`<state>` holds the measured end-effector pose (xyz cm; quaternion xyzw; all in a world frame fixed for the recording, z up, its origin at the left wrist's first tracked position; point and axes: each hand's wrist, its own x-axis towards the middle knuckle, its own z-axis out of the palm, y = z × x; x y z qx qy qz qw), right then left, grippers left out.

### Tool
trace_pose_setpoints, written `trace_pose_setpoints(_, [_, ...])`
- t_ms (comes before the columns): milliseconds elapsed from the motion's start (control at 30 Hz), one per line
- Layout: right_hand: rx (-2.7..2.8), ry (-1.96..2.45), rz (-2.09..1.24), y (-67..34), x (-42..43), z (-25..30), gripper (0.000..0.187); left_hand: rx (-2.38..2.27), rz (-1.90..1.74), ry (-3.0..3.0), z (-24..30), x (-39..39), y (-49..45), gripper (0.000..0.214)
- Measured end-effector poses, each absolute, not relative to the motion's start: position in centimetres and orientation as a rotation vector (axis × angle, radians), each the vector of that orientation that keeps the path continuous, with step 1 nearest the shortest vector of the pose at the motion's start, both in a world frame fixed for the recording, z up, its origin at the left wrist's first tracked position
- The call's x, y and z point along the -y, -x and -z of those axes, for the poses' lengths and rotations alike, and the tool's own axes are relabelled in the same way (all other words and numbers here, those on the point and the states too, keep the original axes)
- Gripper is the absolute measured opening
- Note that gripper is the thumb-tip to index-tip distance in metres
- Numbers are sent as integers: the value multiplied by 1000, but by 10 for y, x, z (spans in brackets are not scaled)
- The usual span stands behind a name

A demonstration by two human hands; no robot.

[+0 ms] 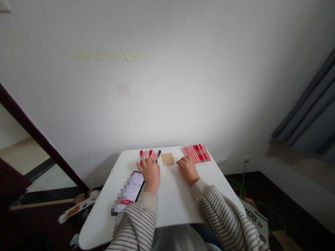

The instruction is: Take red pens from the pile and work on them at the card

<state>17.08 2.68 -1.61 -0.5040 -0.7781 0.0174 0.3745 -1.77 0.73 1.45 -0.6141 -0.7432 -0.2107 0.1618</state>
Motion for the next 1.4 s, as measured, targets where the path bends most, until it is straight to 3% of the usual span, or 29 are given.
trace_pose_setpoints(167, [1944, 1264, -26, -173, -29, 21, 22, 2123, 689, 1753, -8, -12, 21, 33])
trace_pose_setpoints(500, [1852, 1176, -19, -178, -33, 26, 31, 1960, 1195, 1731, 2, -21, 24, 26])
trace_pose_setpoints(767, [1863, 1196, 39, -178, -34, 25, 41, 1592, 1581, 1915, 14, -28, 20, 16])
trace_pose_setpoints(900, [1890, 1239, -24, -180, -35, 25, 22, 1612, 1553, 2029, 20, -29, 16, 12])
trace_pose_setpoints(1200, [1911, 1298, -35, -185, -40, 31, 26, 1705, 1347, 2053, 14, -22, 15, 12])
trace_pose_setpoints(1400, [1936, 1303, -11, -188, -34, 21, 18, 1763, 1131, 2062, 8, -14, 14, 15])
